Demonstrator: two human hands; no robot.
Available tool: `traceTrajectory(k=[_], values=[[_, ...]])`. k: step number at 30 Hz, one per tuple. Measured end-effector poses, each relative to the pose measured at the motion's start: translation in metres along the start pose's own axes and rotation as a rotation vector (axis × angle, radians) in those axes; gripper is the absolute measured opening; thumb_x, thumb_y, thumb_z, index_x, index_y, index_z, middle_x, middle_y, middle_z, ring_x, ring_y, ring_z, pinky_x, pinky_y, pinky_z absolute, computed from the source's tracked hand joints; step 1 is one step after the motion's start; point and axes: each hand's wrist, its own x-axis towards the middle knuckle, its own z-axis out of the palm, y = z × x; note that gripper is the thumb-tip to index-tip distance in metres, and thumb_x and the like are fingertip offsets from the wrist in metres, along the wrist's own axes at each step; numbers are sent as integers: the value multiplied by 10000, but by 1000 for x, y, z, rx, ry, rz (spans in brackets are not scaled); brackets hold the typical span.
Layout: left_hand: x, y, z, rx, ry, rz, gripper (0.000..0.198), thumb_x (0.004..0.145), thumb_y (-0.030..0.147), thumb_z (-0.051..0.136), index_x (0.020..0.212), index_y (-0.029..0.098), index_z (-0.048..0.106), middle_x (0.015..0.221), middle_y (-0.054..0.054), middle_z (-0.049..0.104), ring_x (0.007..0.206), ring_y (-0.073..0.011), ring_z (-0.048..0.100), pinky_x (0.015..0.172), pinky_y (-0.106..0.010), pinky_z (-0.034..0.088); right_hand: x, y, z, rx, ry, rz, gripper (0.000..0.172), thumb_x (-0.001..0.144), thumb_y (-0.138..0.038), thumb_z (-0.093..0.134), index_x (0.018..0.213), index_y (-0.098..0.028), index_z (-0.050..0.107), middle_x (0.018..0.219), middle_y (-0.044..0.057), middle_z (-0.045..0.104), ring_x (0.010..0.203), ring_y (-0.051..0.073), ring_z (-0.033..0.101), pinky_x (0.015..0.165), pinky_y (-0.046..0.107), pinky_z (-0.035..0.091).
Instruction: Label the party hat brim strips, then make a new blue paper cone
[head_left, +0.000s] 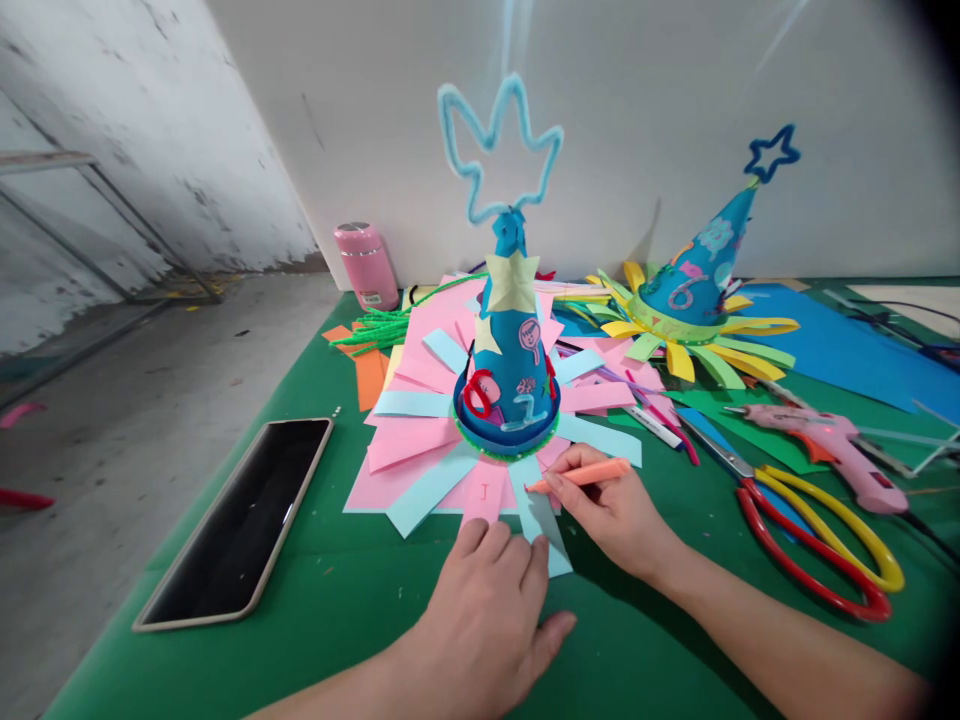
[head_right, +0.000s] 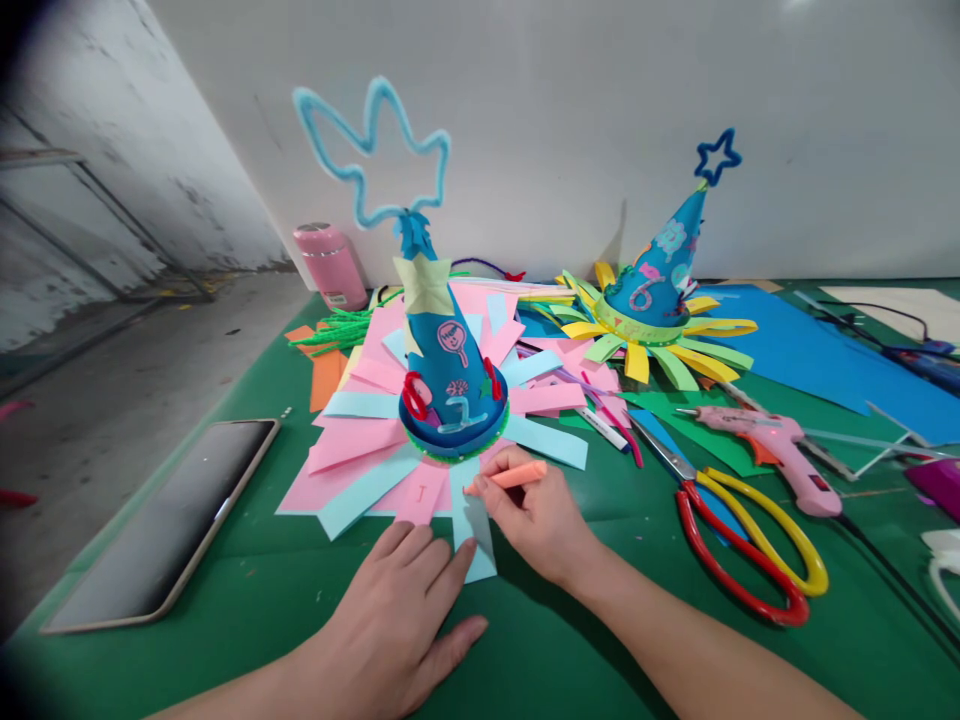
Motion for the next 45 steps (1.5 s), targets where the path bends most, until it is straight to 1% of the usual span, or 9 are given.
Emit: traceTrajectory(k=[4, 10, 18, 25, 29, 35, 40, 43, 45], values=[[0, 0, 1, -3, -12, -5, 438, 844, 406, 343, 1093, 107, 544, 804, -99, 606, 712, -217, 479, 669, -397, 365, -1, 2, -2, 19, -6, 12, 116, 817, -286, 497, 747, -194, 510, 653, -11, 510, 658, 151, 601, 544, 234, 434], [-2, 0, 0, 9, -8, -3, 434, 844, 403, 350, 1088, 106, 552, 819, -100, 612, 713, -216, 482, 680, -398, 368, 0, -2, -3, -40, 52, -30, 160, 840, -278, 463, 728, -182, 527, 620, -29, 475, 531, 93, 496, 506, 213, 387], [-1, 0, -2, 27, 27, -6, 417, 827, 412, 392, 1064, 120, 573, 797, -83, 621, 699, -207, 484, 683, -386, 375, 0, 0, -3, -49, 52, -23, 182, 845, -288, 456, 722, -179, 534, 659, -13, 497, 593, 103, 527, 544, 211, 417], [0, 1, -4, 24, 41, 2, 413, 818, 407, 409, 1060, 116, 575, 795, -86, 620, 689, -204, 481, 659, -375, 376, 2, -2, -1, 33, -5, -26, 116, 835, -235, 478, 744, -189, 532, 676, -13, 500, 664, 114, 570, 597, 209, 451], [0, 1, -2, 24, 45, 6, 410, 820, 402, 410, 1059, 113, 575, 796, -86, 620, 686, -200, 478, 659, -371, 375, 2, -1, -1, -25, 47, -49, 145, 843, -234, 468, 731, -185, 545, 681, -12, 507, 636, 99, 546, 579, 202, 434], [-1, 0, -1, 27, 60, 2, 411, 815, 405, 415, 1056, 113, 576, 796, -84, 621, 681, -199, 475, 671, -378, 372, 1, 0, 0, 36, 1, -26, 89, 827, -232, 486, 758, -188, 524, 667, -15, 496, 678, 126, 583, 580, 216, 444], [-2, -1, 1, 22, 78, 6, 411, 813, 409, 415, 1044, 112, 581, 779, -79, 621, 672, -195, 471, 676, -379, 368, 1, 1, -5, -15, 153, -22, 165, 834, -270, 466, 696, -181, 489, 608, -29, 457, 549, 93, 457, 505, 214, 372], [-2, -1, 1, 21, 95, 3, 408, 810, 414, 417, 1038, 117, 582, 771, -72, 619, 682, -199, 469, 680, -381, 363, 3, 4, -9, 82, 289, -28, 164, 826, -288, 483, 698, -186, 477, 554, -56, 374, 490, 75, 348, 458, 207, 301], [-1, -1, 0, 17, 84, -3, 401, 810, 413, 419, 1032, 122, 582, 763, -66, 614, 684, -199, 466, 680, -380, 361, 4, 7, -13, 163, 360, -36, 140, 818, -289, 499, 720, -191, 486, 544, -61, 364, 486, 73, 328, 453, 206, 282]])
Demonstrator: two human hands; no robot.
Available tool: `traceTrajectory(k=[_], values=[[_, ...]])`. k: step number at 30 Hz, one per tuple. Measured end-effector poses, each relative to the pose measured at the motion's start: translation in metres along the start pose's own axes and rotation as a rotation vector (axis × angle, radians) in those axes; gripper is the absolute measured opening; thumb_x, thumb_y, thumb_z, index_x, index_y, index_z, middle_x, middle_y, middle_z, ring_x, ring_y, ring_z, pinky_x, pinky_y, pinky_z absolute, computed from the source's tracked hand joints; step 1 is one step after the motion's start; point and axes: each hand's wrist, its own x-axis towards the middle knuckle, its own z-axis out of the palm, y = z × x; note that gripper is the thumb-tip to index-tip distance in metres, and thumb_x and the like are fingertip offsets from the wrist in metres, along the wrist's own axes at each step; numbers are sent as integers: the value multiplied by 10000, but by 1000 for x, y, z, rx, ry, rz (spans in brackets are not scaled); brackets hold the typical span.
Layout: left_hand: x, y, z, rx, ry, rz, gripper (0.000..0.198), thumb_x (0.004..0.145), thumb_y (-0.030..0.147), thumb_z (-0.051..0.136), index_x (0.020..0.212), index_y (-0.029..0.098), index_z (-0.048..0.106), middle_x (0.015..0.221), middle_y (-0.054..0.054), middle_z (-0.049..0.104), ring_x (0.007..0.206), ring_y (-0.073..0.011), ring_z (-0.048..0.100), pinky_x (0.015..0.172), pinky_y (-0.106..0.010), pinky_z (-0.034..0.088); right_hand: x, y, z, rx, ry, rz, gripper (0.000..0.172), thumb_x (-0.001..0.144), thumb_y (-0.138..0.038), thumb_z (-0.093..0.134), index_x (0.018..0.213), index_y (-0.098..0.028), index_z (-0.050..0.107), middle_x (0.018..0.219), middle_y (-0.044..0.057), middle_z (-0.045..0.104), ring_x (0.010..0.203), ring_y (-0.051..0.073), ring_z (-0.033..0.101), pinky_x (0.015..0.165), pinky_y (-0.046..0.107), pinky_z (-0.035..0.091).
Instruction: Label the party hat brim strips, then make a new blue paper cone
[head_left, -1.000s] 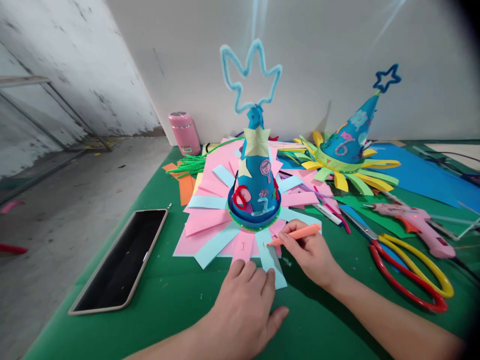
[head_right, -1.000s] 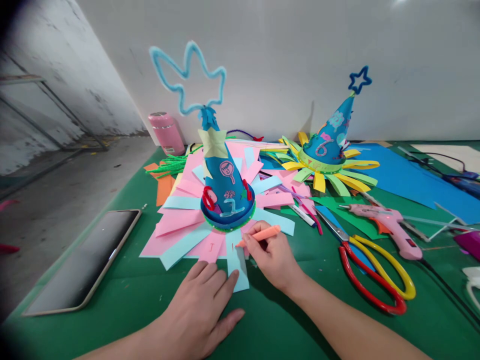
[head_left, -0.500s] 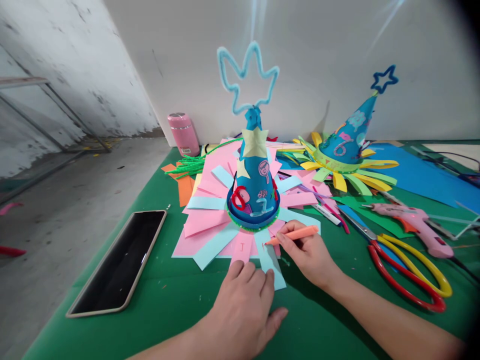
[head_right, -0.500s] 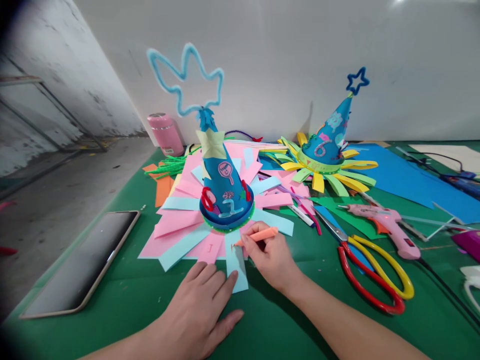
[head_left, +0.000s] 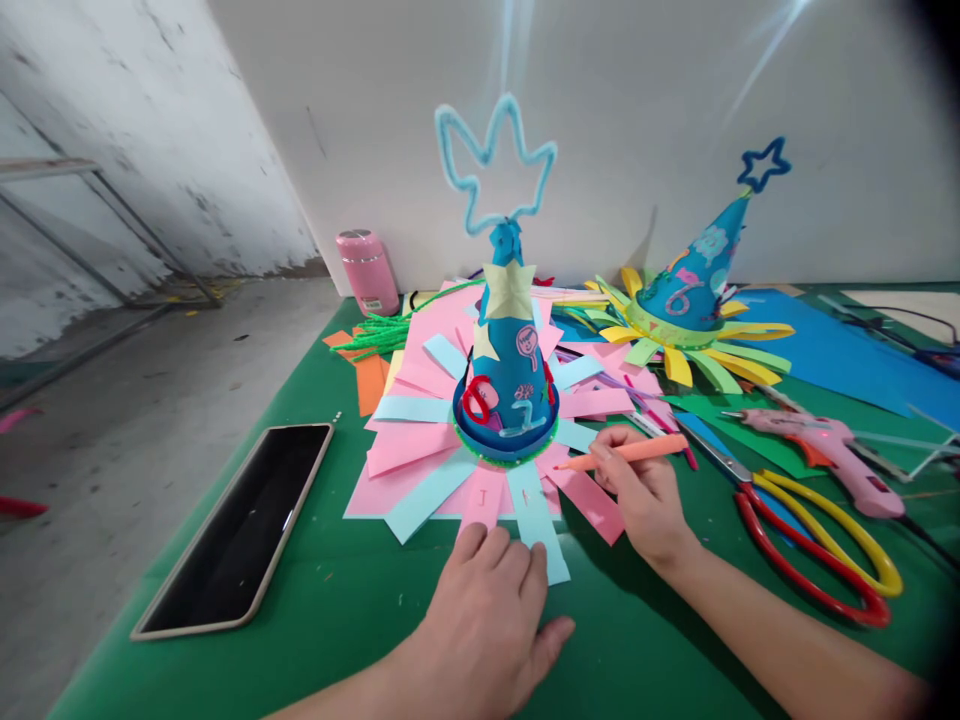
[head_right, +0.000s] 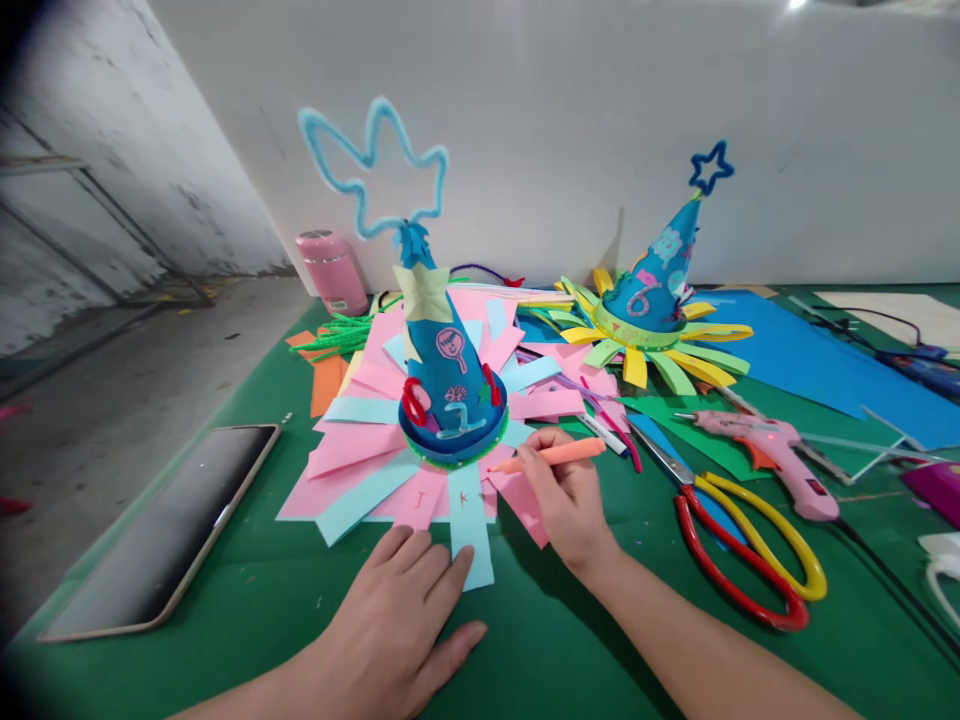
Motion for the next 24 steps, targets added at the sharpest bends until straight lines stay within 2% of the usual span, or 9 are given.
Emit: traceTrajectory(k=[3, 6, 11, 17, 20, 22, 24], values=[[1, 0, -3, -7, 5, -6, 357, 807, 397, 432, 985, 133, 594, 724, -47, 596, 660, -191, 452, 654, -371, 357, 5, 4, -6, 83, 66, -35, 118, 812, -288, 510, 740, -195, 509, 565, -54, 395, 497, 74, 340, 467, 213, 291], [2, 0, -5, -5, 34, 0, 289, 800, 380, 443, 839, 149, 613, 653, -31, 559, 631, -188, 436, 609, -356, 344, 8, 8, -10, 96, 95, -49, 110, 804, -289, 525, 747, -195, 528, 591, -46, 407, 498, 74, 349, 465, 223, 290], [2, -6, -9, 61, 116, 5, 309, 805, 333, 451, 560, 166, 539, 538, -23, 494, 573, -173, 413, 576, -337, 315, 7, 7, -10, 96, 82, -44, 110, 803, -293, 534, 754, -195, 530, 610, -44, 410, 497, 68, 348, 454, 220, 273], [1, -15, -18, 142, 183, -84, 386, 797, 359, 461, 469, 162, 508, 481, -24, 483, 556, -166, 426, 625, -360, 337, 1, -1, -7, 42, 15, -42, 124, 811, -293, 515, 744, -190, 518, 592, -42, 410, 514, 81, 375, 470, 216, 312], [4, -10, -20, 118, 238, -51, 333, 794, 350, 456, 554, 152, 575, 523, -33, 521, 558, -168, 432, 637, -367, 340, -1, -6, -4, 35, -29, -31, 137, 814, -304, 503, 739, -189, 507, 586, -46, 391, 500, 79, 361, 475, 214, 329], [6, -3, -16, 106, 227, -1, 302, 801, 353, 437, 761, 133, 639, 608, -46, 579, 594, -181, 456, 672, -380, 338, -2, -7, -2, 11, -46, -30, 139, 816, -310, 494, 751, -188, 508, 614, -36, 414, 500, 80, 365, 478, 217, 338], [8, 5, -10, 112, 191, 31, 383, 811, 389, 402, 968, 112, 615, 710, -64, 621, 662, -204, 486, 728, -402, 323, -3, -7, 0, -15, -68, -41, 121, 820, -302, 489, 783, -191, 521, 688, -15, 464, 538, 86, 406, 509, 223, 364]])
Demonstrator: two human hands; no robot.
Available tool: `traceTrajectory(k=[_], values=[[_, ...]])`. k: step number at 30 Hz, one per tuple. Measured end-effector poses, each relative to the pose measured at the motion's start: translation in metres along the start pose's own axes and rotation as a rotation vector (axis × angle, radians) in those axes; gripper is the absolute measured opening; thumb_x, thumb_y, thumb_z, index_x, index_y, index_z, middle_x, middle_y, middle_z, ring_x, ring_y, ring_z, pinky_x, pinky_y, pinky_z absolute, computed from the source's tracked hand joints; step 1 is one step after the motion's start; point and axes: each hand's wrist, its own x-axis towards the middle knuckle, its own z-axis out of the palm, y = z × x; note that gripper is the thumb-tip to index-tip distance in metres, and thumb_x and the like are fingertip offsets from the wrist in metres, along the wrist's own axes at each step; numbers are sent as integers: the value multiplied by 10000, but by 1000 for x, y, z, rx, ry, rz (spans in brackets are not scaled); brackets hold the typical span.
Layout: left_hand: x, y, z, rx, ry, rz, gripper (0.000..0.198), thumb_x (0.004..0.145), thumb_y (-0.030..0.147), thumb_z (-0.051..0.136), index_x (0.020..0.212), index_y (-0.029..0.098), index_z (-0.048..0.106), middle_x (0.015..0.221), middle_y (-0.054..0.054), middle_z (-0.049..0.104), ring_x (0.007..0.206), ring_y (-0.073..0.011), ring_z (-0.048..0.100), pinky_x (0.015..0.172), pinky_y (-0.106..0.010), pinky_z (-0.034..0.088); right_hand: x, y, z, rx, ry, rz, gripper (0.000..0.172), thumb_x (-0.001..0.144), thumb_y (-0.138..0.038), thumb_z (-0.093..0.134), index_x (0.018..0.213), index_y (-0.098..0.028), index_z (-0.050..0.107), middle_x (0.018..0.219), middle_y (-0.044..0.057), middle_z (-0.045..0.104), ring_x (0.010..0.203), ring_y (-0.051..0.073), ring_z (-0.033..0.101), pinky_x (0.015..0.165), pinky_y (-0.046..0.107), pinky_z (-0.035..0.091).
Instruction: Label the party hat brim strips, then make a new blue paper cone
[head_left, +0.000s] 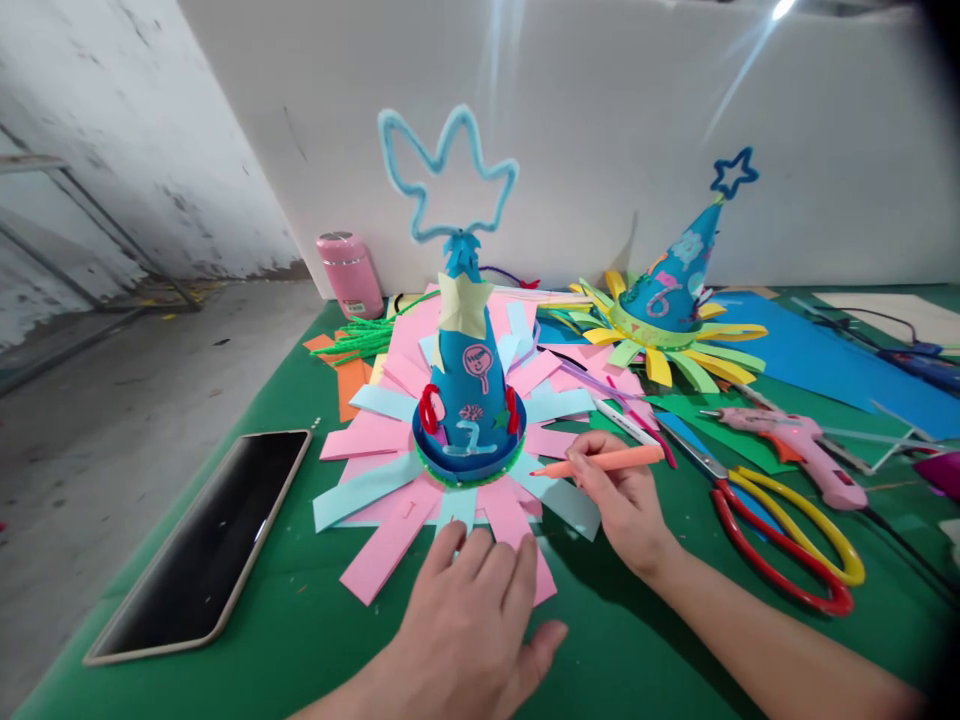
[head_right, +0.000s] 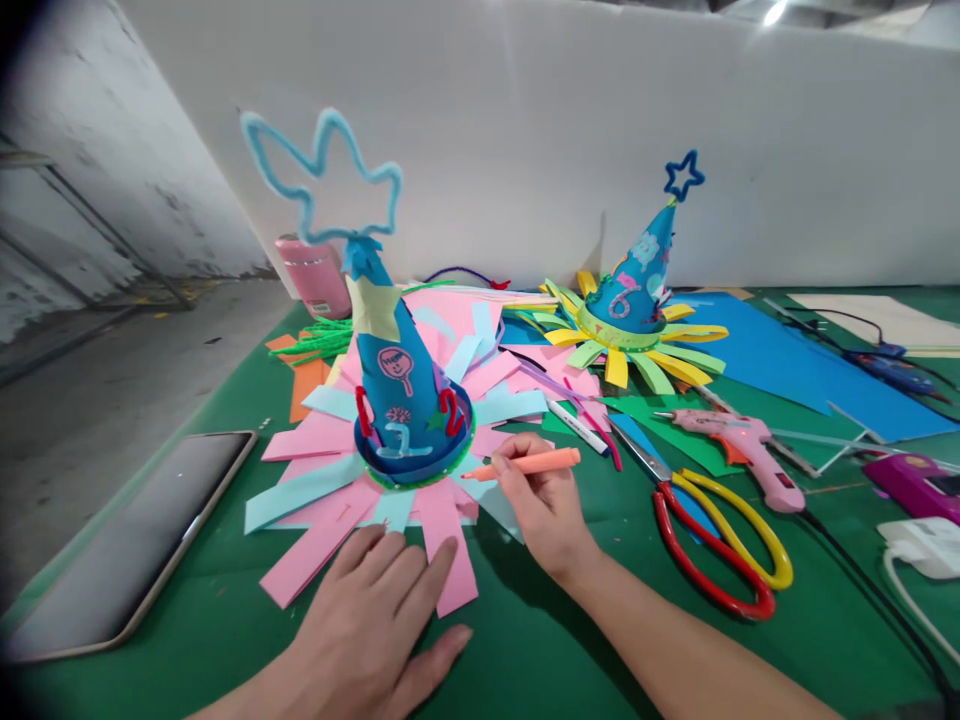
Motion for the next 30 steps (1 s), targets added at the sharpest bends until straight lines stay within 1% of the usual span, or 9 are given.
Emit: traceTrajectory(k=[1, 3, 5, 7, 11, 17, 20, 25, 30], values=[[0, 3, 3, 6, -14, 8, 422, 814, 407, 387, 1017, 101, 595, 742, -70, 629, 689, -213, 493, 746, -409, 314, -1, 0, 1, -9, -18, -13, 108, 820, -295, 489, 804, -195, 528, 736, -4, 487, 578, 93, 437, 537, 227, 381], [-2, 7, 9, 17, -67, 4, 465, 814, 434, 380, 1042, 81, 579, 768, -77, 635, 721, -227, 501, 762, -419, 305, -2, 0, 2, -33, -70, -34, 90, 818, -282, 497, 828, -202, 536, 784, 6, 508, 643, 108, 475, 578, 233, 399], [-4, 9, 10, 19, -127, -14, 484, 810, 451, 392, 1042, 68, 577, 779, -81, 640, 737, -235, 507, 763, -421, 308, -3, 0, 2, -72, -138, -30, 86, 815, -279, 500, 811, -200, 535, 751, 3, 513, 626, 111, 480, 552, 231, 392], [-6, 8, 9, 7, -170, -34, 486, 809, 458, 401, 1039, 70, 581, 788, -82, 645, 740, -234, 512, 758, -420, 318, -4, 0, 3, -113, -197, -15, 102, 812, -280, 499, 769, -193, 530, 691, -7, 497, 562, 104, 462, 495, 226, 364], [-8, 7, 7, -19, -163, -50, 472, 807, 451, 409, 1029, 76, 592, 777, -83, 651, 715, -229, 522, 726, -414, 341, -4, -1, 6, -166, -245, -5, 127, 813, -277, 492, 728, -188, 522, 637, -20, 474, 514, 93, 450, 456, 216, 341], [-9, 7, 7, -38, -146, -24, 435, 814, 421, 399, 966, 79, 620, 728, -85, 648, 648, -213, 532, 684, -407, 373, -5, -2, 7, -197, -325, -2, 104, 798, -275, 522, 756, -184, 550, 709, 19, 568, 638, 128, 538, 538, 229, 432], [-10, 8, 7, -29, -134, -9, 447, 827, 411, 375, 977, 68, 618, 693, -91, 644, 616, -205, 535, 664, -399, 383, -5, -2, 7, -202, -339, 4, 104, 799, -269, 521, 758, -183, 564, 722, 25, 585, 660, 133, 554, 552, 229, 447], [-9, 7, 8, -11, -139, 3, 453, 828, 405, 374, 990, 61, 620, 672, -99, 645, 580, -198, 537, 623, -382, 390, -4, -2, 9, -231, -339, -1, 123, 795, -277, 522, 753, -185, 591, 729, 23, 585, 640, 129, 556, 541, 227, 445], [-9, 6, 9, -2, -130, 7, 445, 817, 410, 387, 956, 66, 633, 639, -95, 638, 549, -198, 530, 580, -366, 381, -4, -3, 9, -284, -375, -3, 152, 799, -267, 514, 723, -175, 608, 738, 30, 598, 666, 133, 561, 573, 234, 440]])
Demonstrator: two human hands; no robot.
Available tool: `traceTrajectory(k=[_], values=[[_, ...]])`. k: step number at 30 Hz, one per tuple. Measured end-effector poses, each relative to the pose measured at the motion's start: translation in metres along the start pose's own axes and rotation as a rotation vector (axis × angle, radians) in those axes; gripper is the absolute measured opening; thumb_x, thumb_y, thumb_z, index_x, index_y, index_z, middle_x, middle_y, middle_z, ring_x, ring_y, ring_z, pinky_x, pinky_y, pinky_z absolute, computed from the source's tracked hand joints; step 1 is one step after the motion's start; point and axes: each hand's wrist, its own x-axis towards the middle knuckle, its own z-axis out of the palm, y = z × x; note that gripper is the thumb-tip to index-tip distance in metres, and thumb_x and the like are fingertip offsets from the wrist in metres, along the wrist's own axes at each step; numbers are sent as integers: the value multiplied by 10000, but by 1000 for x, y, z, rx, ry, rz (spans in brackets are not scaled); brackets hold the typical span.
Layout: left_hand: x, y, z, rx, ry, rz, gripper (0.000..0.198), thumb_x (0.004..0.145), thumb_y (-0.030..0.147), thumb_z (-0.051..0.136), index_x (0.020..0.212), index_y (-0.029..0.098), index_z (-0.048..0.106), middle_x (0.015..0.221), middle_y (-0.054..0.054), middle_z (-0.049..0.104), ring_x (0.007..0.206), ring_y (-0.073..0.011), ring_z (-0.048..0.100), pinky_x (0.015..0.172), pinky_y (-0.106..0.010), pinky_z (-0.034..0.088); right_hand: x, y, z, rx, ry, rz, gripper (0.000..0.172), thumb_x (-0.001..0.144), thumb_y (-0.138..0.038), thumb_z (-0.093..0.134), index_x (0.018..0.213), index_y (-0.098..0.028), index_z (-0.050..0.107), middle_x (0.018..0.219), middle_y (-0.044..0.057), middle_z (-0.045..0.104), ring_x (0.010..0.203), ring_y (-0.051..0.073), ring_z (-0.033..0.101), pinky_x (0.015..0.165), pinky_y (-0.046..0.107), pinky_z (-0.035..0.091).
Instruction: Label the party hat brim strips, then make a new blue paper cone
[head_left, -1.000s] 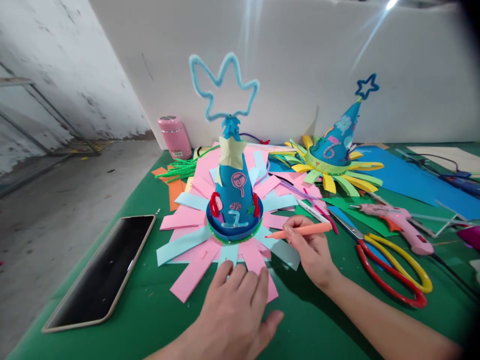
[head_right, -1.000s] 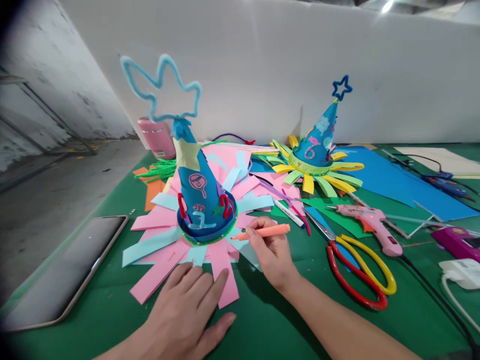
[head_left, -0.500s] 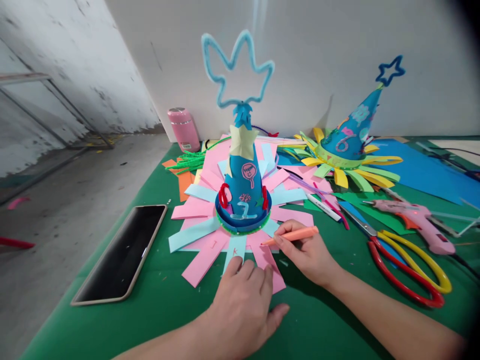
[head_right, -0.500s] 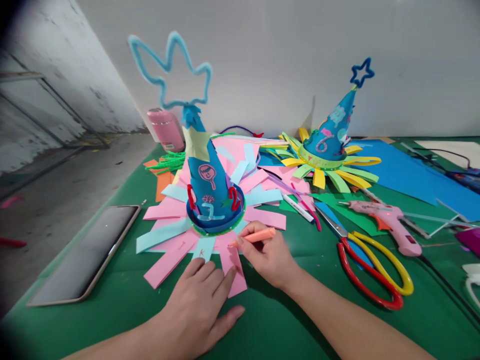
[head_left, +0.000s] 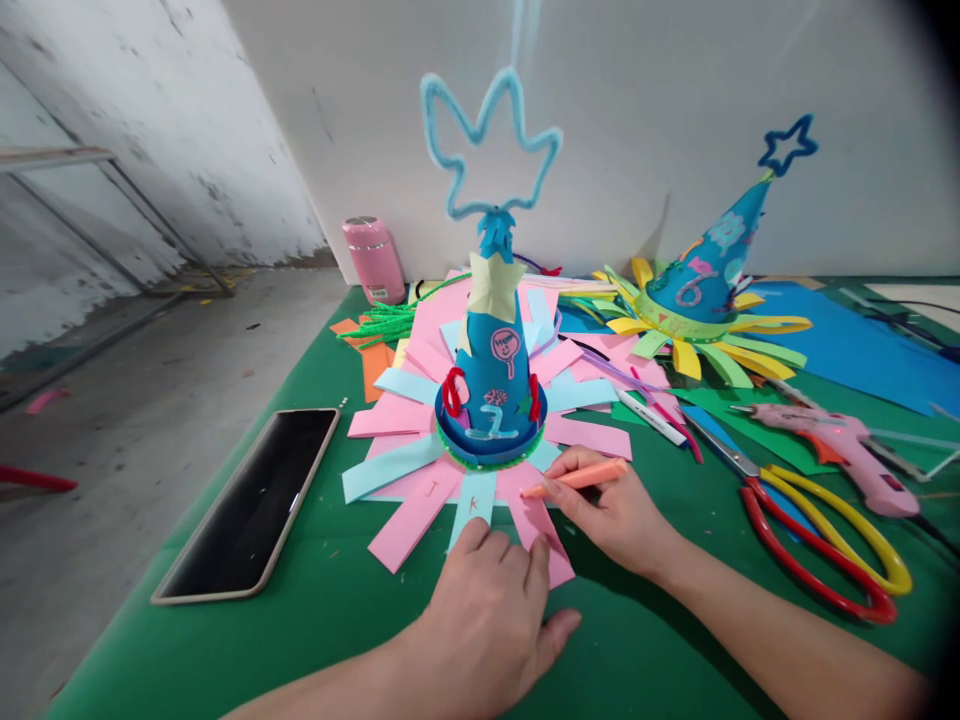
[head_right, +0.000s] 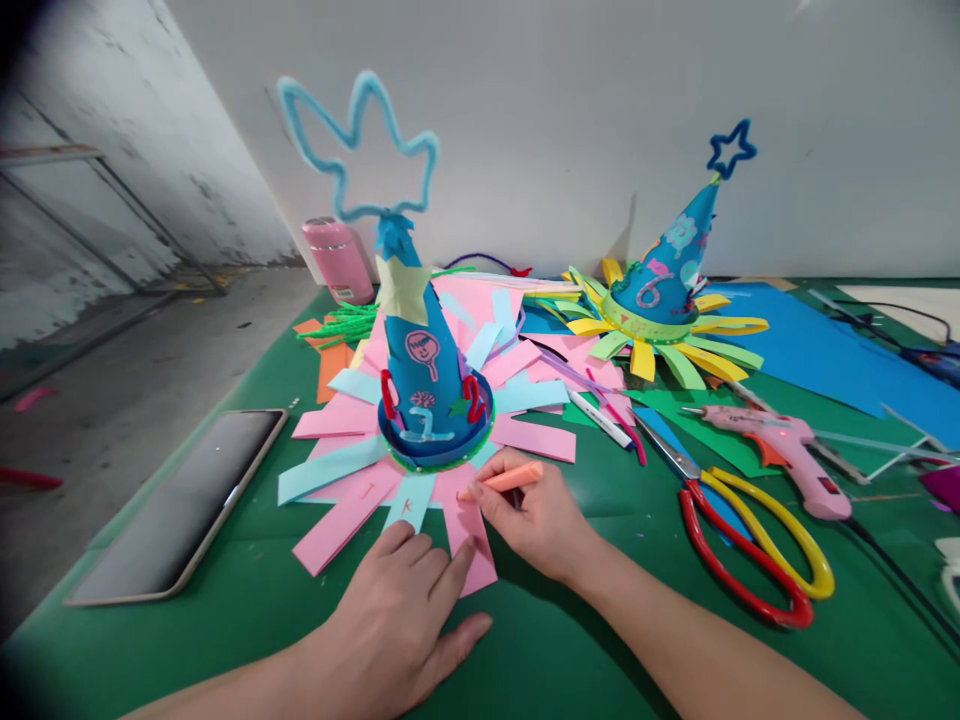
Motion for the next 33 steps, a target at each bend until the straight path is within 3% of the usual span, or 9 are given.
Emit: traceTrajectory(k=[6, 13, 19, 21, 23, 25, 27, 30, 33], values=[[-1, 0, -2, 4, -21, -1, 443, 822, 409, 377, 962, 71, 626, 649, -94, 638, 554, -194, 528, 578, -363, 383, -1, 3, -1, 2, 13, 10, 184, 802, -255, 498, 650, -174, 563, 684, 27, 572, 620, 130, 538, 522, 239, 420], [0, -1, -3, -27, -55, 9, 451, 821, 416, 384, 1009, 70, 604, 664, -90, 634, 569, -194, 524, 587, -369, 394, 5, 9, -3, 175, 317, -49, 90, 806, -285, 511, 802, -200, 542, 700, 3, 535, 614, 120, 532, 554, 251, 449], [1, -1, -3, -35, -73, 1, 440, 815, 406, 401, 1023, 74, 600, 688, -101, 644, 592, -208, 534, 588, -376, 401, 5, 7, -10, 190, 486, -112, 209, 859, -284, 435, 1031, -218, 534, 524, -51, 456, 444, 84, 433, 406, 211, 371], [0, -1, -3, -36, -77, 3, 439, 817, 402, 396, 1023, 72, 598, 691, -105, 644, 592, -209, 534, 586, -378, 402, 10, 2, -13, 203, 499, -157, 190, 860, -280, 435, 1031, -233, 505, 609, -25, 525, 513, 98, 497, 458, 225, 430], [-1, -1, -2, -41, -87, 7, 440, 822, 396, 382, 1030, 70, 593, 692, -108, 643, 588, -210, 530, 580, -380, 402, 21, -6, -14, 184, 450, -219, 207, 830, -284, 492, 1032, -245, 471, 869, 36, 593, 735, 142, 579, 649, 303, 499], [-2, -2, -2, -46, -97, 12, 441, 828, 392, 369, 1035, 69, 586, 694, -108, 640, 589, -211, 527, 578, -383, 402, 38, -16, -13, 150, 377, -276, 353, 766, -295, 586, 1077, -259, 425, 1143, 74, 515, 998, 194, 536, 850, 384, 449], [-2, -2, -2, -52, -103, 19, 437, 831, 390, 363, 1031, 71, 585, 698, -107, 637, 593, -210, 526, 582, -383, 403, 57, -23, -8, 135, 325, -299, 559, 685, -315, 670, 1149, -276, 361, 1251, 77, 425, 1151, 223, 434, 950, 411, 373], [-1, -3, -3, -49, -101, 20, 423, 828, 389, 374, 1017, 76, 588, 692, -97, 634, 591, -205, 521, 583, -377, 403, 83, -28, 4, 141, 291, -338, 800, 602, -345, 730, 1240, -271, 253, 1023, 54, 533, 1247, 233, 314, 1016, 440, 280], [-1, -3, -4, -39, -70, 22, 404, 816, 388, 402, 999, 81, 591, 681, -83, 629, 577, -197, 512, 574, -369, 401, 97, -27, 15, 171, 238, -366, 881, 586, -331, 742, 1278, -246, 204, 776, -1, 531, 1235, 230, 329, 1014, 448, 282]])
